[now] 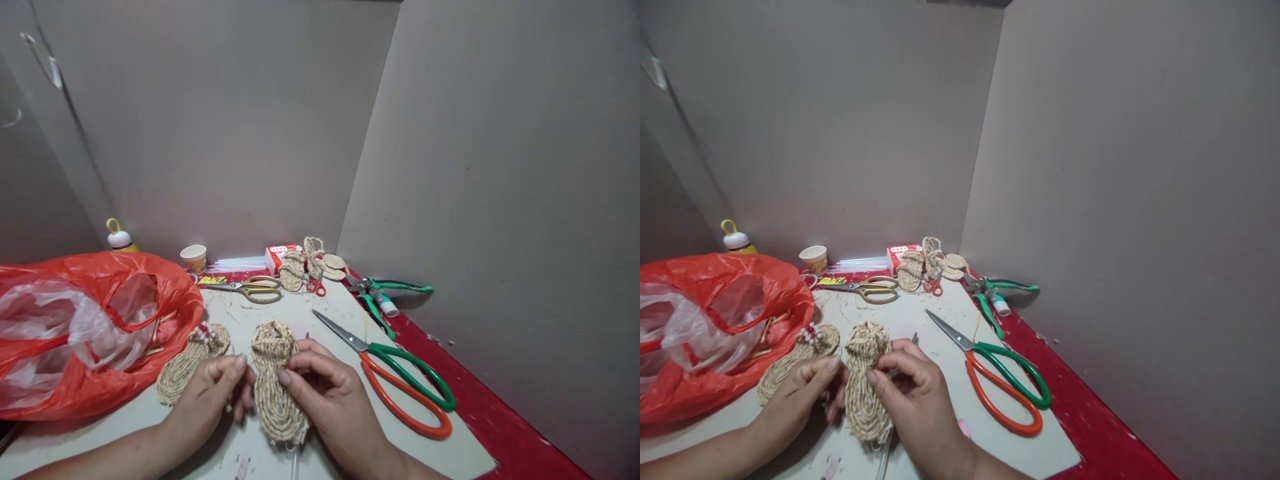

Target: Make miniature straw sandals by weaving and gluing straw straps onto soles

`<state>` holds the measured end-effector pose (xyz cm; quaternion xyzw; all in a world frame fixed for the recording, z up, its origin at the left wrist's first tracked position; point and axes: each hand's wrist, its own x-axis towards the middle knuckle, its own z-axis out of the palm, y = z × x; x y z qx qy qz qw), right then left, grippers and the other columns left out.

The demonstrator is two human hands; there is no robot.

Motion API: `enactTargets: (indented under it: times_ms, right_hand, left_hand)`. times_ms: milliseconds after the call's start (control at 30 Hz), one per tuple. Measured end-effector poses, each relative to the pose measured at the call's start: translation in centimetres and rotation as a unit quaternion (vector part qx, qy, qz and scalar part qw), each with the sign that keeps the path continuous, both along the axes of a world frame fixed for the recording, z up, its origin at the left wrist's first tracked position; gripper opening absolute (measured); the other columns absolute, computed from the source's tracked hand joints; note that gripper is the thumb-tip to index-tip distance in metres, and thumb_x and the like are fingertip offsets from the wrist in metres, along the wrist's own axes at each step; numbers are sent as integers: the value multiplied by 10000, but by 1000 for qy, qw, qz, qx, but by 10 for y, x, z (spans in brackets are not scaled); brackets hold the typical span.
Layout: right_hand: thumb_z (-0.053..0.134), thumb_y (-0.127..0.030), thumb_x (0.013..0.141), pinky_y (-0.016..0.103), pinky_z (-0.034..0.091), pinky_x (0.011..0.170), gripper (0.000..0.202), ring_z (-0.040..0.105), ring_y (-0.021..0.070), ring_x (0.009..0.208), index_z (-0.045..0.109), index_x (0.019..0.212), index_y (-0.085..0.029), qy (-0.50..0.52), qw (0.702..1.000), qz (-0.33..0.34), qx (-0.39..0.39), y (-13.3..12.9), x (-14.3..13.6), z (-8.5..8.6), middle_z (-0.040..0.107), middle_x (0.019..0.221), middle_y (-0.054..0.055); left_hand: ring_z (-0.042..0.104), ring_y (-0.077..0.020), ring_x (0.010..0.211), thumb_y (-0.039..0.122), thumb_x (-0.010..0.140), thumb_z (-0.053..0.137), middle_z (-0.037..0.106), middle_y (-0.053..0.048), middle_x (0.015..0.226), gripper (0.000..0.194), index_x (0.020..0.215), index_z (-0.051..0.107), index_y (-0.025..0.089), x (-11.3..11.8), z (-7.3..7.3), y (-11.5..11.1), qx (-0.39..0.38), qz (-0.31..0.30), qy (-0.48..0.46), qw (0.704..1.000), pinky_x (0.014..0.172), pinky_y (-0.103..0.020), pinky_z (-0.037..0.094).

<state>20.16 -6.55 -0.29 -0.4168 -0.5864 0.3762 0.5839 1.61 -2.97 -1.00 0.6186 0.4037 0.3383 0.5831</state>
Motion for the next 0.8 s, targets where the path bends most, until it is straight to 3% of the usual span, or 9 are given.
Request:
enactTargets:
  times_ms: [100,200,400,533,667,800]
  right_hand:
    - [642,-224,822,274,488,729,87,593,181,844,667,742,-201,-1,1000,7,-5,-1,0,-1,597,878,50]
    - [653,-237,820,256,501,706,85,606,185,859,684,747,-207,-10,1000,10,-7,-2,0,-2,615,886,57]
    - [705,-286,774,254,532,677,115,624,208,854,709,693,-206,-20,999,10,-40,-4,-2,3,629,884,76]
    - [723,-300,763,315,523,824,100,615,237,977,736,715,-213,-5,996,15,-87,-6,-2,4,629,1056,106]
    - [759,-327,726,382,467,941,121,554,272,1131,728,698,-214,39,992,-41,-109,-3,4,3,620,1157,105]
    - [762,-353,727,338,542,775,136,632,219,948,704,763,-236,137,978,-46,-149,-1,13,7,641,1127,75]
  left_hand:
    - [546,-117,588,497,797,629,601,-4,664,351,867,621,153,2,6,-1,-28,13,-66,997,572,-236,456]
    - [568,-126,681,440,745,710,624,-14,773,379,988,604,169,3,9,-2,-63,36,-114,991,621,-246,485]
    - [532,-86,643,269,719,757,610,6,723,246,878,625,137,6,11,-3,-82,-12,-156,984,612,-202,422]
    - [475,-67,577,224,692,750,578,28,657,201,796,610,125,5,11,-2,-103,20,-159,982,558,-188,361]
    - [402,-51,523,204,698,706,507,63,584,139,782,621,133,3,12,3,-113,62,-166,978,521,-182,301]
    - [401,-64,502,265,703,672,503,50,573,150,751,610,137,2,11,6,-142,64,-144,977,495,-196,278]
